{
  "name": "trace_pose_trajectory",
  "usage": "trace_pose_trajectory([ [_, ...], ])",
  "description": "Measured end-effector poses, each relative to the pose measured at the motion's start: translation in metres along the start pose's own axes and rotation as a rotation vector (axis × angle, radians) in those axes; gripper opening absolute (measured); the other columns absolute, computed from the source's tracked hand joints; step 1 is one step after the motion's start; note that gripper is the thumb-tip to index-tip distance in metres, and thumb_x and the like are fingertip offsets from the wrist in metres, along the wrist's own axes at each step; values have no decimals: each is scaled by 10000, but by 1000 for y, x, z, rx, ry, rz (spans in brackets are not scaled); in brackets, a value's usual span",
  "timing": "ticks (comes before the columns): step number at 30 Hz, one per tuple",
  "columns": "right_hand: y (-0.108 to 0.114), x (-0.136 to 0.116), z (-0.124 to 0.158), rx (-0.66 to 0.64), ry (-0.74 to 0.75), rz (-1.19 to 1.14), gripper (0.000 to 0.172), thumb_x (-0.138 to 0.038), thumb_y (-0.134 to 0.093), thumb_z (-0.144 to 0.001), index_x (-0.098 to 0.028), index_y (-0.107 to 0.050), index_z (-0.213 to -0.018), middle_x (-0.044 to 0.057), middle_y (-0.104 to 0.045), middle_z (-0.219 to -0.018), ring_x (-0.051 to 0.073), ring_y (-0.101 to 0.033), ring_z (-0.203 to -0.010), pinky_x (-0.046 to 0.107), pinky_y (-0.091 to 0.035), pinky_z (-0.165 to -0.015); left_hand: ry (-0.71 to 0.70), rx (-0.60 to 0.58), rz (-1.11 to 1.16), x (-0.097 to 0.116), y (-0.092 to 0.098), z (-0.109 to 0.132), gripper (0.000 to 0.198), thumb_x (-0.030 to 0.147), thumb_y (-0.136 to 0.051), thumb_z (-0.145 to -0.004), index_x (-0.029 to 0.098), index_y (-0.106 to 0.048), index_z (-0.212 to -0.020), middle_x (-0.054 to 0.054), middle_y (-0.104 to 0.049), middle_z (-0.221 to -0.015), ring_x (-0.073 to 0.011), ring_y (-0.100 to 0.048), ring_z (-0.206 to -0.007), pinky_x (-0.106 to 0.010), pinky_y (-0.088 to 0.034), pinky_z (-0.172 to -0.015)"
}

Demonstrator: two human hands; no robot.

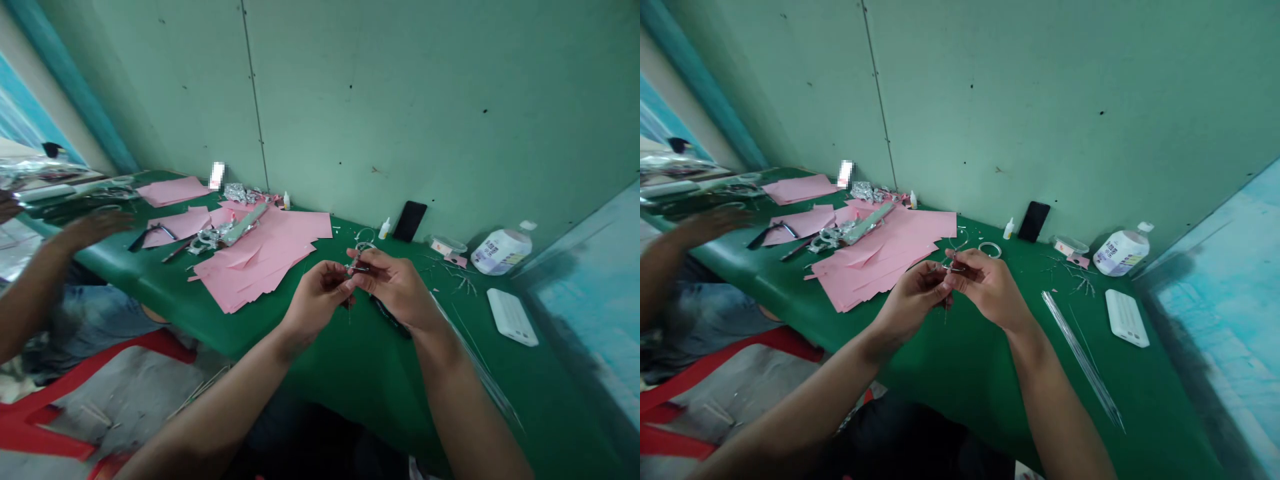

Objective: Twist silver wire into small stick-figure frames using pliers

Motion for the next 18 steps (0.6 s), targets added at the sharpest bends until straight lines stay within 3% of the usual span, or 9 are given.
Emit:
trace_pose_trajectory([
  [5,6,8,-2,126,11,-51,255,-340,-759,-777,-278,-752,-1024,42,-658,-1036,195,-642,-982,374,-531,-895,72,-31,3,-3,-3,0,292,331,-741,-757,140,-553,-872,14,-588,-668,-105,-590,-593,-245,-477,-591],
  [13,3,-4,-1,234,74,256,143,-286,-710,-816,-242,-780,-933,89,-671,-1010,230,-594,-1098,393,-527,-906,71,-34,11,-4,-3,-2,151,292,-604,-857,149,-559,-853,31,-493,-602,-69,-433,-522,-216,-285,-495],
  [18,1,-3,-3,173,37,192,123,-303,-713,-810,-236,-774,-892,69,-727,-1011,232,-631,-1075,414,-514,-941,39,-26,49,-5,-2,-4,180,325,-624,-841,164,-545,-819,35,-467,-632,-72,-401,-530,-236,-306,-529],
])
Point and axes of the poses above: each hand's wrist, its own z-axis away from the middle knuckle, its own y-axis out of the back of the hand, x = y × z, the point moved 7 cm from there along -z, towards the middle knuckle
